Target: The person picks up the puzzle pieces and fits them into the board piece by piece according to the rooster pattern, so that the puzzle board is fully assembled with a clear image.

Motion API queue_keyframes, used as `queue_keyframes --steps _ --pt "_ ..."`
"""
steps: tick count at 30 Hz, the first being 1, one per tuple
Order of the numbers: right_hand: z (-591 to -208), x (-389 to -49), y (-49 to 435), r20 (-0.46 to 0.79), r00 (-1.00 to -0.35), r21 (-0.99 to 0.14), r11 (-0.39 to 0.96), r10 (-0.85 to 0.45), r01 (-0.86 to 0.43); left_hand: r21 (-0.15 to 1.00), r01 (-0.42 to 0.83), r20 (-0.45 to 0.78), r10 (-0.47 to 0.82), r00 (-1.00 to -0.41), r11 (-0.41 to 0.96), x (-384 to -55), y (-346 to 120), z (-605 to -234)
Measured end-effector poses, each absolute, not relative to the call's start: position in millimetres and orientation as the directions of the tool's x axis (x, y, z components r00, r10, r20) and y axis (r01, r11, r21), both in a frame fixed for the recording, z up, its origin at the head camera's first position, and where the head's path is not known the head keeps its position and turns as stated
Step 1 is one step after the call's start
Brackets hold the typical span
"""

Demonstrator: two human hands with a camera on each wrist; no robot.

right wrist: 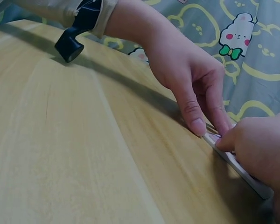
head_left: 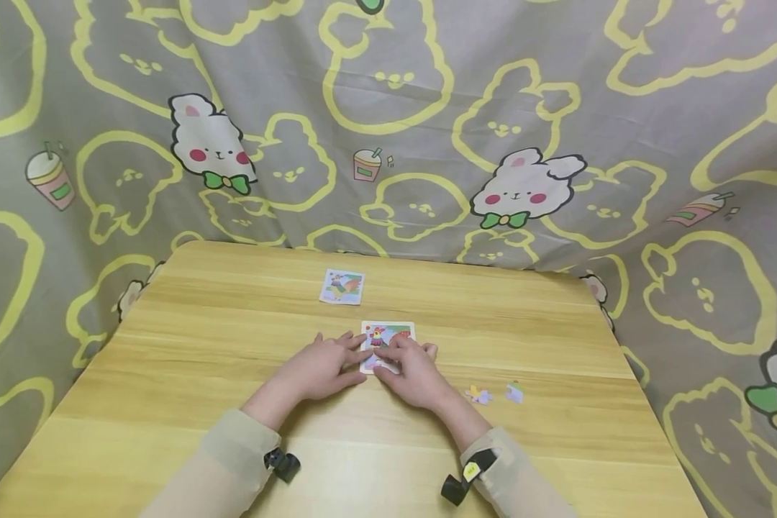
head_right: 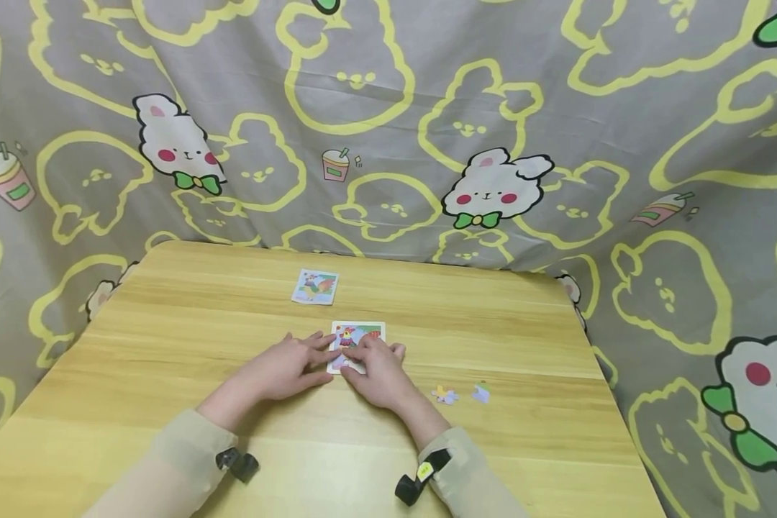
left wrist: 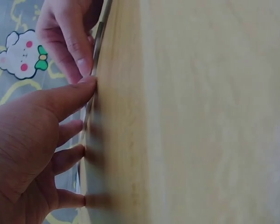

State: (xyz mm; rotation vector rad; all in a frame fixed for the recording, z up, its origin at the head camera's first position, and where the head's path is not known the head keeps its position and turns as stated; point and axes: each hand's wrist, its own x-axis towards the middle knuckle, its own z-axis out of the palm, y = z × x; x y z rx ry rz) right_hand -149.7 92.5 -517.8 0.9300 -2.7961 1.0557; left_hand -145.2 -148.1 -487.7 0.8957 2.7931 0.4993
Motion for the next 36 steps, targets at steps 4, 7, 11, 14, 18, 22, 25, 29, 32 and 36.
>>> queue_keyframes --steps 4,7,11,14,18,22,25,29,32,36 --pt "-515.1 -150.4 94.1 0.189 -0.825 -0.607 0.597 -0.532 -0.524 0.361 0.532 -0.037 0.582 -0.812 0.766 -146.9 -146.4 -489.0" --pt "-514.4 -150.7 93.5 0.188 -0.826 -0.605 0.6 -0.531 -0.523 0.358 0.527 -0.031 0.574 -0.819 0.771 -147.1 -146.6 -488.6" --pt "-515.9 -150.7 92.2 0.199 -0.827 -0.592 0.607 -0.526 -0.529 0.348 0.524 -0.028 0.567 -0.823 0.777 -146.9 -146.1 -488.2" --pt "-517.2 -150.4 92.5 0.207 -0.833 -0.592 0.612 -0.513 -0.524 0.338 0.528 -0.027 0.569 -0.822 0.779 -147.3 -144.8 -487.9" --pt "-517.5 -149.8 92.6 0.207 -0.844 -0.593 0.623 -0.494 -0.51 0.338 0.524 -0.027 0.565 -0.825 0.782 -147.7 -143.5 -486.6" --pt "-514.4 -148.4 89.5 0.184 -0.868 -0.612 0.638 -0.46 -0.468 0.35 0.515 -0.034 0.56 -0.828 0.782 -148.3 -141.8 -485.4" --pt "-513.6 -149.2 85.2 0.153 -0.892 -0.635 0.65 -0.424 -0.418 0.35 0.516 -0.036 0.562 -0.826 0.782 -149.2 -140.8 -484.3" --pt "-512.4 -152.7 80.3 0.102 -0.913 -0.661 0.659 -0.394 -0.359 0.347 0.521 -0.033 0.566 -0.824 0.78 -150.3 -140.4 -482.4" --pt "-509.7 -154.3 78.9 0.07 -0.923 -0.676 0.663 -0.378 -0.322 0.356 0.52 -0.029 0.565 -0.824 0.776 -151.5 -139.5 -481.7" --pt "-508.1 -153.9 79.9 0.078 -0.93 -0.686 0.657 -0.359 -0.311 0.369 0.516 -0.031 0.565 -0.824 0.773 -153.4 -137.0 -481.6"
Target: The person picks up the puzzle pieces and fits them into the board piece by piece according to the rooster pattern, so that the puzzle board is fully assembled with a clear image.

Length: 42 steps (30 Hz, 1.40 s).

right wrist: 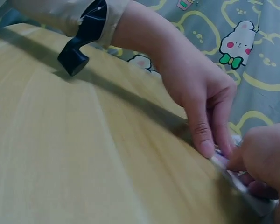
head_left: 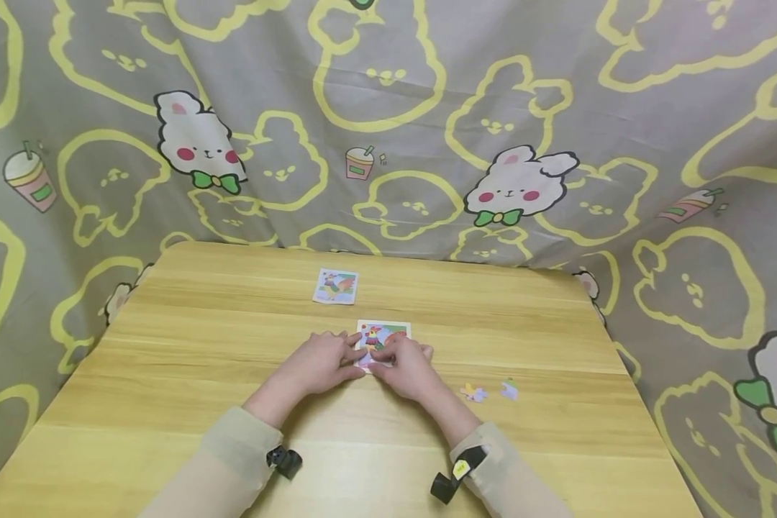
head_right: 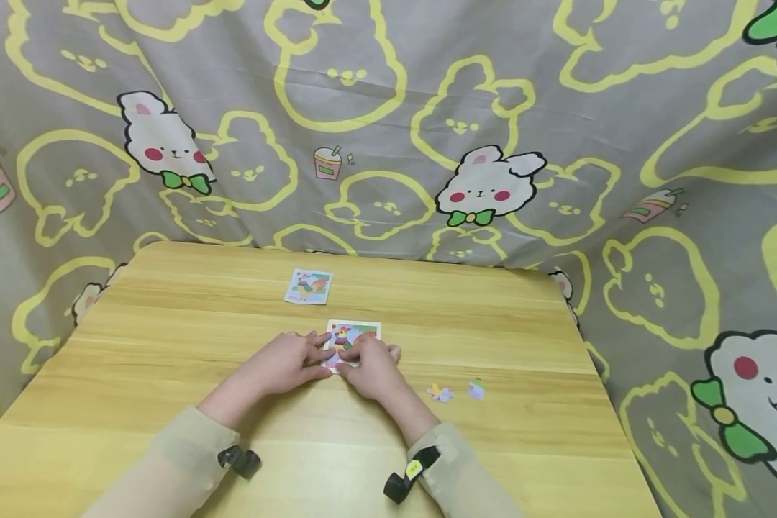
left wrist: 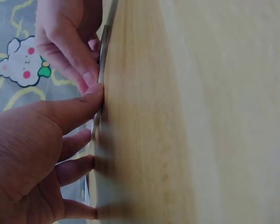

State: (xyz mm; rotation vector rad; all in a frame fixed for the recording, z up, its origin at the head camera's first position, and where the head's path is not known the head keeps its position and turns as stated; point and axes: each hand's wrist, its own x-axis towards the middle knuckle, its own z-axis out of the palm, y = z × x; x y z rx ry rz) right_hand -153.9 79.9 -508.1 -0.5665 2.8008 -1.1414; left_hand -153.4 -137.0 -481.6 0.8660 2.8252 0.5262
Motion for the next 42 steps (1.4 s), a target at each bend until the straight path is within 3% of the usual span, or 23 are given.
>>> queue_keyframes --steps 7,23,42 --pt "-511.7 -156.6 84.8 0.16 -0.902 -0.642 0.653 -0.4 -0.403 0.369 0.506 -0.041 0.557 -0.829 0.78 -155.5 -136.0 -482.5" --pt "-508.9 -146.0 102.1 0.204 -0.821 -0.626 0.573 -0.533 -0.528 0.386 0.475 -0.07 0.538 -0.84 0.791 -154.1 -136.0 -483.5" --pt "-491.7 -129.7 173.5 0.227 -0.818 -0.704 0.491 -0.529 -0.513 0.381 0.482 -0.077 0.546 -0.834 0.789 -153.3 -135.1 -480.2"
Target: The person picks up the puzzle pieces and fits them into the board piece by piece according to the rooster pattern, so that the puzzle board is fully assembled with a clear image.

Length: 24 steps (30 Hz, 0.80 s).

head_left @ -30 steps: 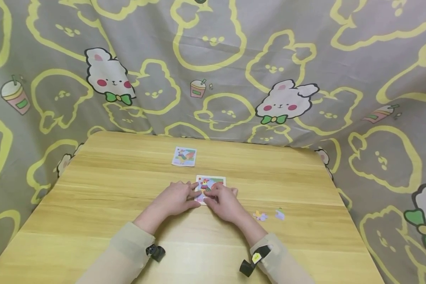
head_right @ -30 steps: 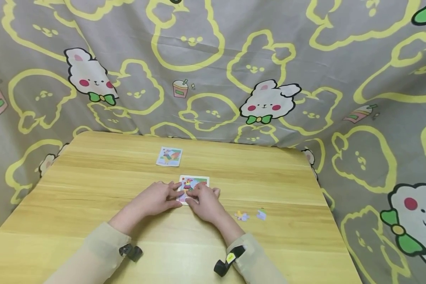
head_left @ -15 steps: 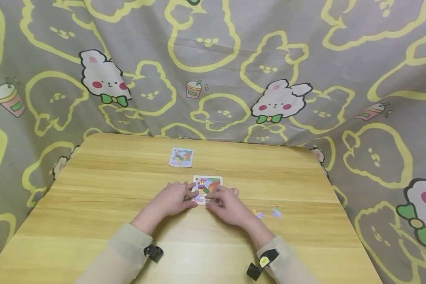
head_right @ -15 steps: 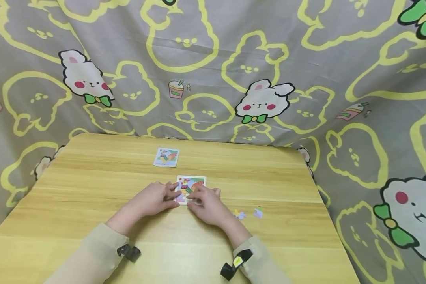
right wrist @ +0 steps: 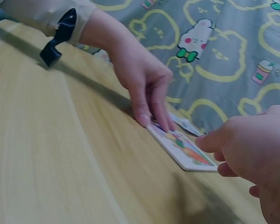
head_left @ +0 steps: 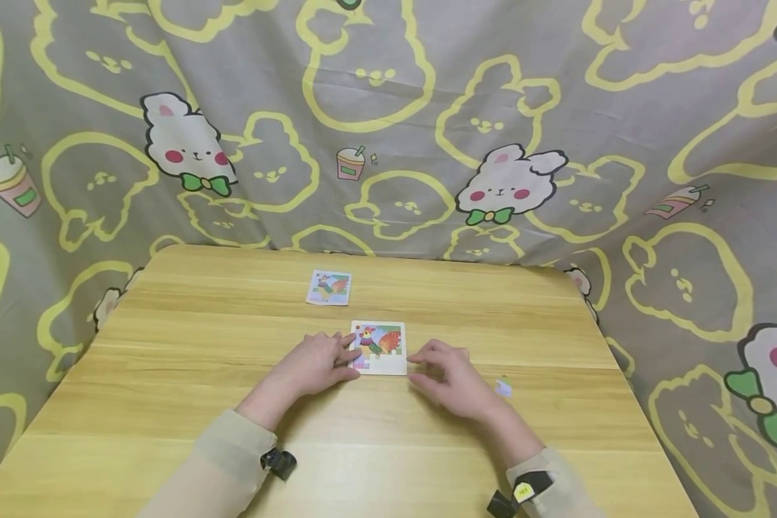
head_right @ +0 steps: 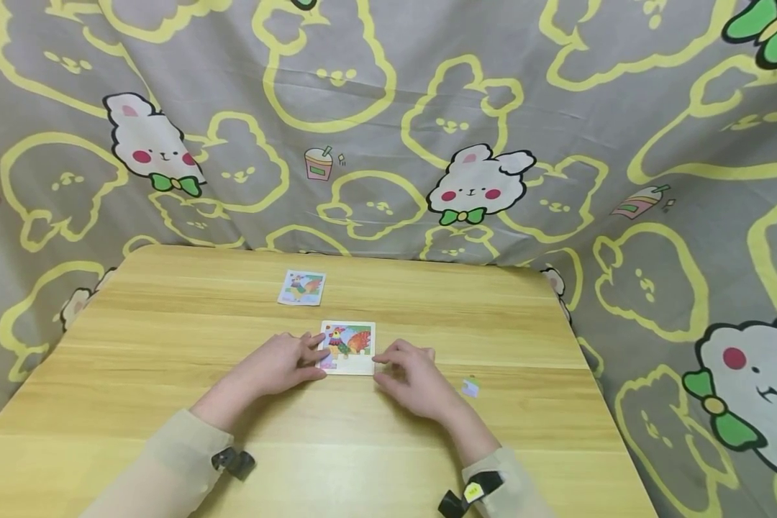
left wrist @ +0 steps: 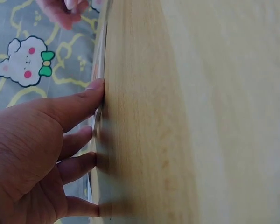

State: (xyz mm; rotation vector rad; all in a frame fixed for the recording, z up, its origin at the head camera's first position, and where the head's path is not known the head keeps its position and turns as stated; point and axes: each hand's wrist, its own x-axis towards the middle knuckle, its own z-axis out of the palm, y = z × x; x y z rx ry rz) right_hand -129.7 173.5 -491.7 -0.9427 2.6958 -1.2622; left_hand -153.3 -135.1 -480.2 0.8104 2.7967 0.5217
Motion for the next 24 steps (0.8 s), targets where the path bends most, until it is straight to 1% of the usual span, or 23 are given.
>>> queue_keyframes --steps 6,14,18,24 --pt "-488.6 -126.0 198.0 0.253 -0.832 -0.685 0.516 -0.494 -0.515 0.351 0.496 -0.063 0.549 -0.834 0.794 -152.2 -135.0 -481.5" --pt "-495.7 -120.0 229.3 0.305 -0.822 -0.683 0.49 -0.481 -0.541 0.288 0.517 -0.042 0.55 -0.834 0.806 -149.7 -135.2 -483.3" --pt "-497.3 -116.1 240.6 0.293 -0.83 -0.685 0.501 -0.475 -0.529 0.279 0.504 -0.047 0.536 -0.843 0.818 -149.9 -135.1 -484.6" --pt "-499.5 -112.2 254.2 0.239 -0.856 -0.698 0.532 -0.458 -0.479 0.301 0.495 -0.064 0.535 -0.842 0.815 -150.9 -137.0 -484.4"
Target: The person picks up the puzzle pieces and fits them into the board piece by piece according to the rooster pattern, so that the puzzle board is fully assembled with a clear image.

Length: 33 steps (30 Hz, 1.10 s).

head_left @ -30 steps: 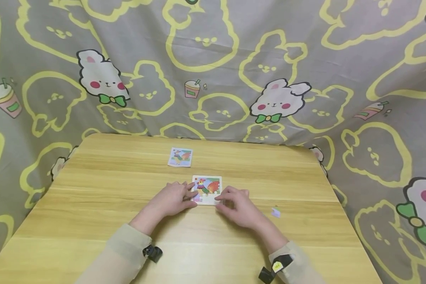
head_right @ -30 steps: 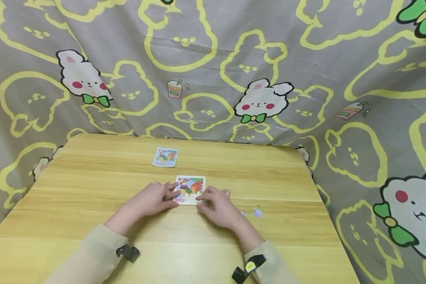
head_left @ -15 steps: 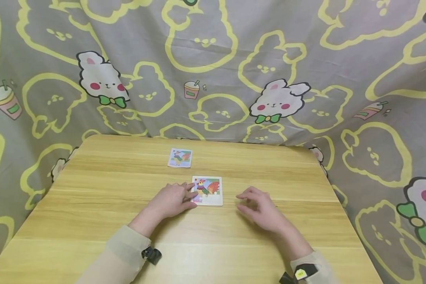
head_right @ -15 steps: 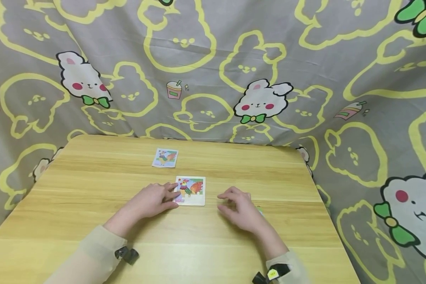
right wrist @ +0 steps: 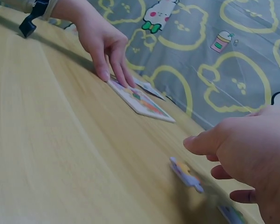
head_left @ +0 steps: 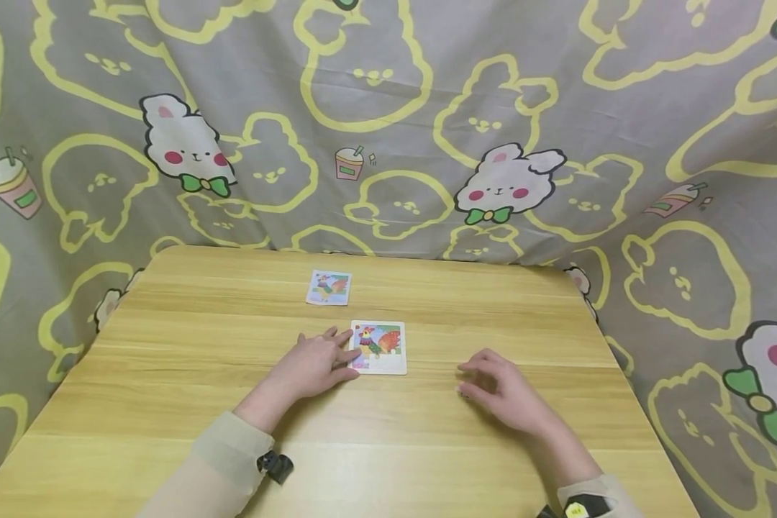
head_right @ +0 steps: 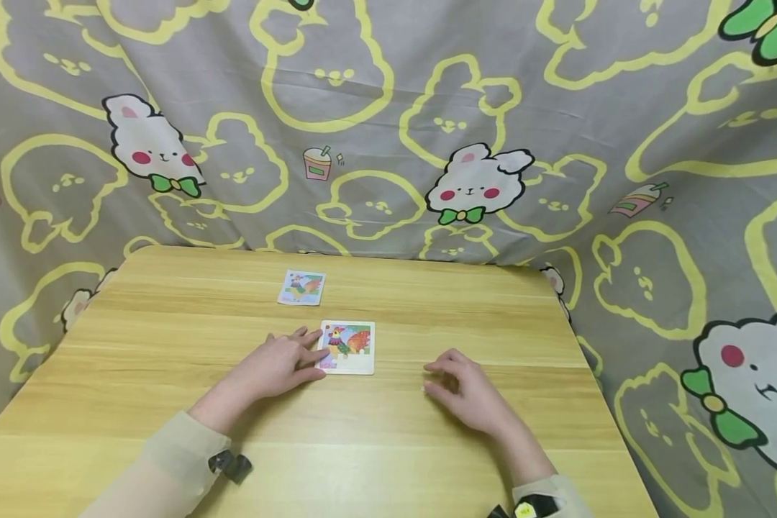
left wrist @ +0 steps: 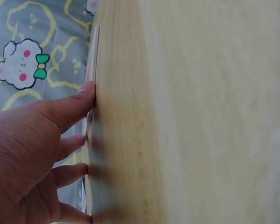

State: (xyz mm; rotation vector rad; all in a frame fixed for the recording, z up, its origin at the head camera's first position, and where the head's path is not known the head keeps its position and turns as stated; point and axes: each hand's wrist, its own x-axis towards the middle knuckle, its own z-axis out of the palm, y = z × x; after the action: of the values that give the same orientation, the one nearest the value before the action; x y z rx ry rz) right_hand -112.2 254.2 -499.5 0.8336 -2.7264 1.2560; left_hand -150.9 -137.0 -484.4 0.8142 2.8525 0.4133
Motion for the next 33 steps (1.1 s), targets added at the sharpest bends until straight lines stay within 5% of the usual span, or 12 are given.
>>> queue_keyframes --steps 12,33 --pt "-507.7 -102.7 268.5 0.146 -0.903 -0.608 0.684 -0.403 -0.404 0.336 0.481 -0.082 0.534 -0.841 0.81 -152.1 -139.2 -483.0" --pt "-520.8 -94.8 265.8 0.244 -0.874 -0.633 0.614 -0.42 -0.471 0.344 0.469 -0.09 0.525 -0.846 0.814 -152.8 -136.9 -484.7"
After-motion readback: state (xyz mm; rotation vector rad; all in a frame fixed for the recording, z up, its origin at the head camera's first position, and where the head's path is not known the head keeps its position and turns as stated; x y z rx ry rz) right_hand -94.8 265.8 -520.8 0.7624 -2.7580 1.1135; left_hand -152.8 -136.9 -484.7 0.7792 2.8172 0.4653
